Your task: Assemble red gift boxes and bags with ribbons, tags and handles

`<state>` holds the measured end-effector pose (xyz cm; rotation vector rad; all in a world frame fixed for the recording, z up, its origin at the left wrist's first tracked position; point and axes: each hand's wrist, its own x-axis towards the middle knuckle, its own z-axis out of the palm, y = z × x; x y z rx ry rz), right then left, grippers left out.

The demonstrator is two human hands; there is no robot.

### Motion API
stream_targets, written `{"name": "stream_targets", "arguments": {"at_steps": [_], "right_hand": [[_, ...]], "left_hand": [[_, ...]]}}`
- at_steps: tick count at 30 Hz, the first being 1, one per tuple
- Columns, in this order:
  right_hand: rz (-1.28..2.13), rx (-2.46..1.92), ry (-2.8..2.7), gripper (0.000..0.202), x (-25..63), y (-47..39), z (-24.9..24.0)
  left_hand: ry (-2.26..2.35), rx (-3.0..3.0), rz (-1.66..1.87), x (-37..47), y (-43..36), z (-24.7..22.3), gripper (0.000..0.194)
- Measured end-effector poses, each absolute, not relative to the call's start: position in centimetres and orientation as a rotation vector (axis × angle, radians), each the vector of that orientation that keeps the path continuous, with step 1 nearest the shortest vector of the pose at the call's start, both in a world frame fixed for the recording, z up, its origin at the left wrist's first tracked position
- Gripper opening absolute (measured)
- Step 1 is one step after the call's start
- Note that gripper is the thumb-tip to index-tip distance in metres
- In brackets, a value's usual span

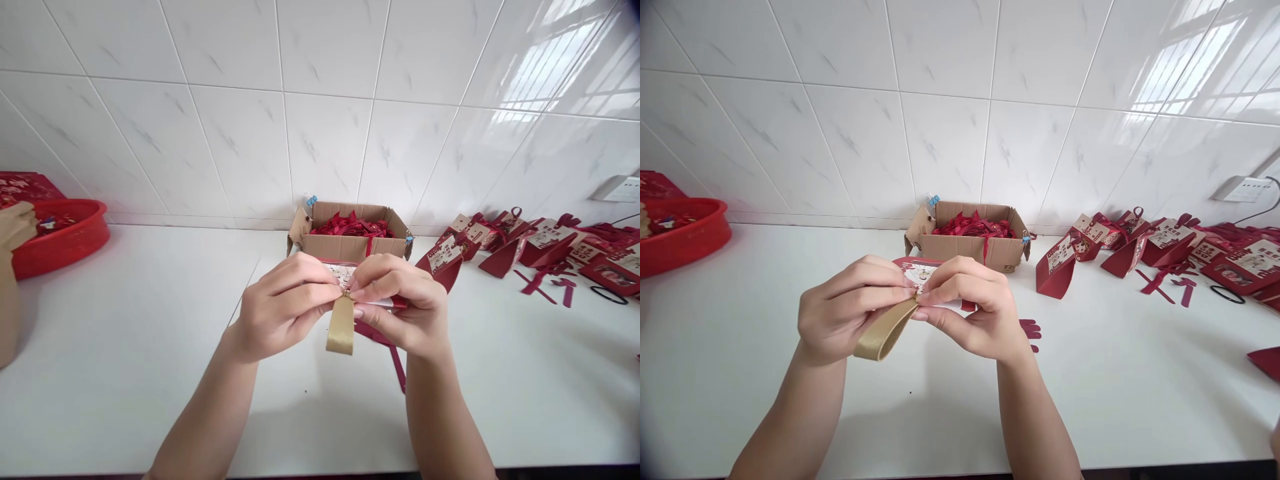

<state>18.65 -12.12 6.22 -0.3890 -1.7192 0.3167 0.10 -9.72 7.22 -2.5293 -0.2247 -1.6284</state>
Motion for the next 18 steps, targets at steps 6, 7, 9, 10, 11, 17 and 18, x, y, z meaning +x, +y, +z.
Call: {"name": "stream_targets", "arguments": {"at_steps": [6, 7, 9, 10, 11, 17, 18], "right_hand": [[0.362, -0.498, -1.664, 0.007, 18.37, -12.08, 6.07], [0.376, -0.518, -1.653, 0.007, 18.3, -12.03, 6.03], [0.399, -0.555, -1.634, 0.006, 18.19, -11.88, 5.92], [0.409, -0.569, -1.628, 0.006, 18.14, -11.79, 5.86], [0.417, -0.58, -1.626, 0.006, 18.11, -11.7, 5.81], [0.433, -0.577, -1.628, 0.006, 18.04, -11.47, 5.61], [0.434, -0.573, -1.628, 0.006, 18.04, -11.47, 5.6]], "left_hand": [[-0.411, -2.622, -1.693, 0.25, -10.01, 7.08, 0.017], [-0.473, -2.627, -1.712, 0.27, -10.06, 7.09, 0.017], [-0.612, -2.654, -1.737, 0.32, -10.1, 7.16, 0.016], [-0.672, -2.677, -1.743, 0.34, -10.09, 7.21, 0.016], [-0.713, -2.703, -1.742, 0.36, -10.07, 7.26, 0.018], [-0.65, -2.786, -1.753, 0.49, -9.87, 7.32, 0.014], [-0.647, -2.787, -1.752, 0.5, -9.85, 7.3, 0.013]]}}
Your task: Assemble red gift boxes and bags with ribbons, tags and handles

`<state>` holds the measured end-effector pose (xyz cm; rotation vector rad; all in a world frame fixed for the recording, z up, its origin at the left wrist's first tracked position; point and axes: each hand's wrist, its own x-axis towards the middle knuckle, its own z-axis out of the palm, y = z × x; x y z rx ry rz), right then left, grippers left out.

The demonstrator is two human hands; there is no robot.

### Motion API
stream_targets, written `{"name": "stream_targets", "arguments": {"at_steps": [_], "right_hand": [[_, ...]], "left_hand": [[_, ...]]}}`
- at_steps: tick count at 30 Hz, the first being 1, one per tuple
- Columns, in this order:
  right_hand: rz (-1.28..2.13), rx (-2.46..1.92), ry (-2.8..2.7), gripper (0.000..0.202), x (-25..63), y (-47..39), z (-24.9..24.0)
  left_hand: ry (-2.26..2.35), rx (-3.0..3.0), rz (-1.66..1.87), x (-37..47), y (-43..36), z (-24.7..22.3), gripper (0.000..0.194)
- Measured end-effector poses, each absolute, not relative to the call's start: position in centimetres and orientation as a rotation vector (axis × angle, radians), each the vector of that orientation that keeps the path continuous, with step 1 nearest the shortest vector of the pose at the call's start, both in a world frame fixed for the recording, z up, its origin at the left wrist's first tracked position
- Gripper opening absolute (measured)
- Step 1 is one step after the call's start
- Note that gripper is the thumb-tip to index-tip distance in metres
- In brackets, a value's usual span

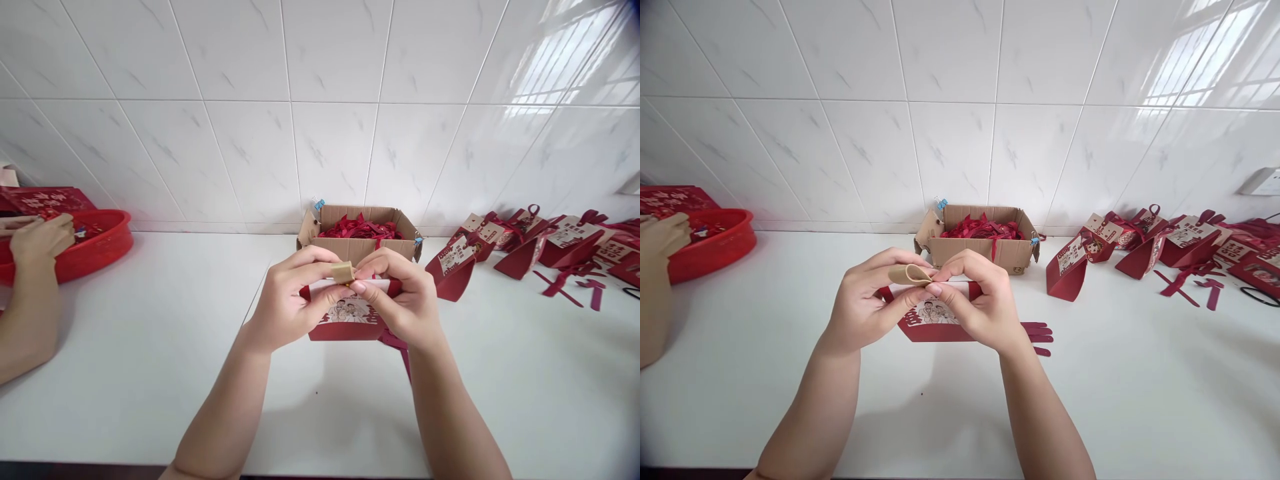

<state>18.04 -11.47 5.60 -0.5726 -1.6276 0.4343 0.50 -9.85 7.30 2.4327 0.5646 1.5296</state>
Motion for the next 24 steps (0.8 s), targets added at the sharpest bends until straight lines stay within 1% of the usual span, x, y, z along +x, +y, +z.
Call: {"name": "stream_targets", "arguments": {"at_steps": [6, 16, 20, 24], "right_hand": [[0.396, -0.563, -1.628, 0.007, 17.99, -11.44, 5.68], [0.356, -0.516, -1.618, 0.008, 17.85, -10.93, 5.62], [0.268, -0.401, -1.642, 0.008, 18.07, -10.83, 5.61], [0.108, -0.215, -1.704, 0.007, 18.51, -11.07, 5.89]], "left_hand": [[0.578, 2.475, 1.576, 0.48, -9.7, 7.35, 0.008], [0.647, 2.532, 1.66, 0.52, -9.36, 7.13, 0.008], [0.547, 2.593, 1.679, 0.33, -9.44, 6.94, 0.01], [0.297, 2.701, 1.809, 0.25, -9.65, 6.88, 0.015]]}}
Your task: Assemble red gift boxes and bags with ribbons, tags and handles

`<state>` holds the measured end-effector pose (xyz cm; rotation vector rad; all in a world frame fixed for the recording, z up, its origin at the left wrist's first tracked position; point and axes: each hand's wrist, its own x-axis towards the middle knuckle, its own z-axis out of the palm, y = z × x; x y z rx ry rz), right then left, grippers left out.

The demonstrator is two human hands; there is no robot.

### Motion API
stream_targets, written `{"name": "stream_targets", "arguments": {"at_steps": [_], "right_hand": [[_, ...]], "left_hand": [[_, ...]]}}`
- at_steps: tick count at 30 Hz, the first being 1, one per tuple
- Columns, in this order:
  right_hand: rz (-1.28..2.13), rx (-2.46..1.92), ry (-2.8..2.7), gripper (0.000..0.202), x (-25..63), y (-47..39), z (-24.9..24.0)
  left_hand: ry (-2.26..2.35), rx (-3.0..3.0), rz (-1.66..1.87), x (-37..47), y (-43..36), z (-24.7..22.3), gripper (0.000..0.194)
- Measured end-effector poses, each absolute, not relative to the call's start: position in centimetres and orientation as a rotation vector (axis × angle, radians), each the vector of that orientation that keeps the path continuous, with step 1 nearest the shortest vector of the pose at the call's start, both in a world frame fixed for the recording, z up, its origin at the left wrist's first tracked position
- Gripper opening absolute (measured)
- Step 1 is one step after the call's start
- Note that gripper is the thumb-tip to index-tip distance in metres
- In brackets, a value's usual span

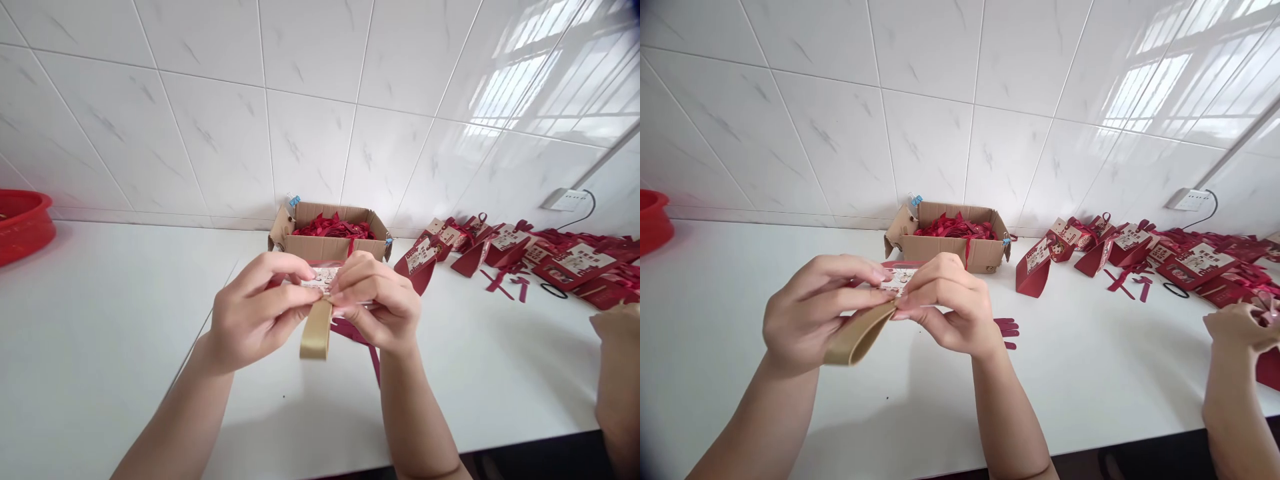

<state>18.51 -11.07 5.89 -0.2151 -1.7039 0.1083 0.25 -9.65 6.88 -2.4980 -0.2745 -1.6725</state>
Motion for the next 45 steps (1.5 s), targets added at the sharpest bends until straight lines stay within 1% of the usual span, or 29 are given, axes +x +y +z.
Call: {"name": "stream_targets", "arguments": {"at_steps": [3, 7, 11, 16, 19, 22, 25, 28, 32, 34, 39, 45], "right_hand": [[-0.001, -0.192, -1.747, 0.009, 18.7, -11.6, 6.2], [-0.045, -0.196, -1.768, 0.012, 18.9, -12.1, 6.5], [-0.013, -0.209, -1.763, 0.009, 19.0, -12.1, 6.5], [0.097, -0.308, -1.71, 0.006, 18.6, -11.9, 6.0], [0.216, -0.446, -1.642, 0.01, 18.1, -12.0, 5.8], [0.403, -0.562, -1.617, 0.008, 18.0, -12.3, 5.8], [0.719, -0.611, -1.634, 0.005, 18.5, -12.4, 6.1], [1.093, -0.592, -1.638, 0.012, 19.1, -12.2, 6.3], [1.493, -0.486, -1.602, 0.013, 19.5, -11.6, 6.1], [1.562, -0.459, -1.593, 0.011, 19.6, -11.4, 5.9], [1.571, -0.43, -1.598, 0.014, 19.8, -11.2, 5.7], [1.552, -0.445, -1.624, 0.01, 19.8, -11.2, 5.8]], "left_hand": [[-0.126, -2.44, -1.642, 0.3, -10.1, 7.1, 0.016], [-0.118, -2.42, -1.635, 0.4, -10.6, 7.4, 0.016], [-0.116, -2.467, -1.624, 0.5, -10.5, 7.2, 0.012], [-0.294, -2.553, -1.731, 0.6, -9.9, 6.8, 0.019], [-0.408, -2.557, -1.811, 0.6, -9.7, 6.9, 0.015], [-0.528, -2.618, -1.819, 0.5, -9.6, 7.1, 0.01], [-0.535, -2.756, -1.779, -0.1, -9.5, 7.3, 0.006], [-0.505, -2.899, -1.708, -0.7, -9.3, 7.5, 0.006], [-0.434, -3.141, -1.613, -0.9, -9.3, 7.5, 0.006], [-0.371, -3.211, -1.601, -0.9, -9.3, 7.5, 0.008], [-0.295, -3.27, -1.56, -0.9, -9.1, 7.2, 0.01], [-0.248, -3.286, -1.583, -0.8, -9.0, 7.1, 0.014]]}}
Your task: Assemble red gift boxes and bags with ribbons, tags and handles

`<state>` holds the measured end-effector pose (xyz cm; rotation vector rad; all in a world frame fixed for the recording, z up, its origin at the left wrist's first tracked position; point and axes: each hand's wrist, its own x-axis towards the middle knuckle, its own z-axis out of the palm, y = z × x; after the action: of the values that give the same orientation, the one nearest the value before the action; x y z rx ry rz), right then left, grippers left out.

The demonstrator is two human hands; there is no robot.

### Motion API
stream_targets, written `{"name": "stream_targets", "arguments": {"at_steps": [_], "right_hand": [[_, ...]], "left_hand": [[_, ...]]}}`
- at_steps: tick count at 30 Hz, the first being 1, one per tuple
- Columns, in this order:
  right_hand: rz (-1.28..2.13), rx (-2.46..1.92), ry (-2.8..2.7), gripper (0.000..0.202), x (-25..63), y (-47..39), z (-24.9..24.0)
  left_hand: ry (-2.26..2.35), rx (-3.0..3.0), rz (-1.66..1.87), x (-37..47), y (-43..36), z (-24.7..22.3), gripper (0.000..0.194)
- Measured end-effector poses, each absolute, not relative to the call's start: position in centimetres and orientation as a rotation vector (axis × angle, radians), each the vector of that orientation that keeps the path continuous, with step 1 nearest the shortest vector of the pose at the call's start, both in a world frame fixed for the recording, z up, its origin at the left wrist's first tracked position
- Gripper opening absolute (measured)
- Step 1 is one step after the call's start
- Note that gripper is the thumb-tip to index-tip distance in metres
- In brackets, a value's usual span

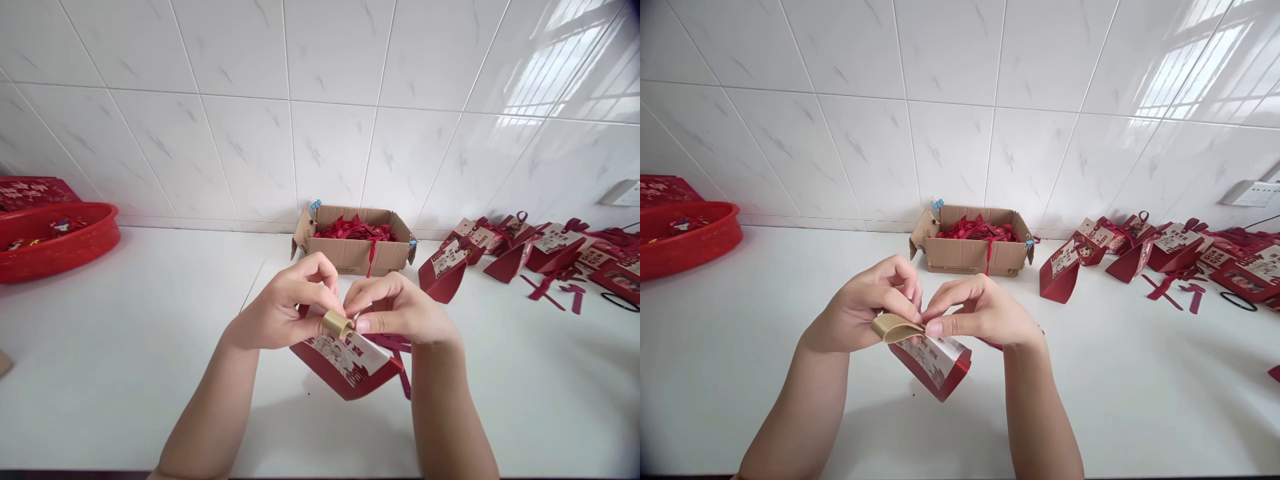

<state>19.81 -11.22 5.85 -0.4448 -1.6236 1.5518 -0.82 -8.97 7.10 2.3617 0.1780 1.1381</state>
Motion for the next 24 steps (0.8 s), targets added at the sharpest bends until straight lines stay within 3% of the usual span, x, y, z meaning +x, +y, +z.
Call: {"name": "stream_targets", "arguments": {"at_steps": [24], "right_hand": [[1.63, -0.527, -1.614, 0.022, 19.53, -11.44, 6.02]], "left_hand": [[0.181, 2.36, 1.155, -0.5, -8.74, 7.01, 0.014]]}}
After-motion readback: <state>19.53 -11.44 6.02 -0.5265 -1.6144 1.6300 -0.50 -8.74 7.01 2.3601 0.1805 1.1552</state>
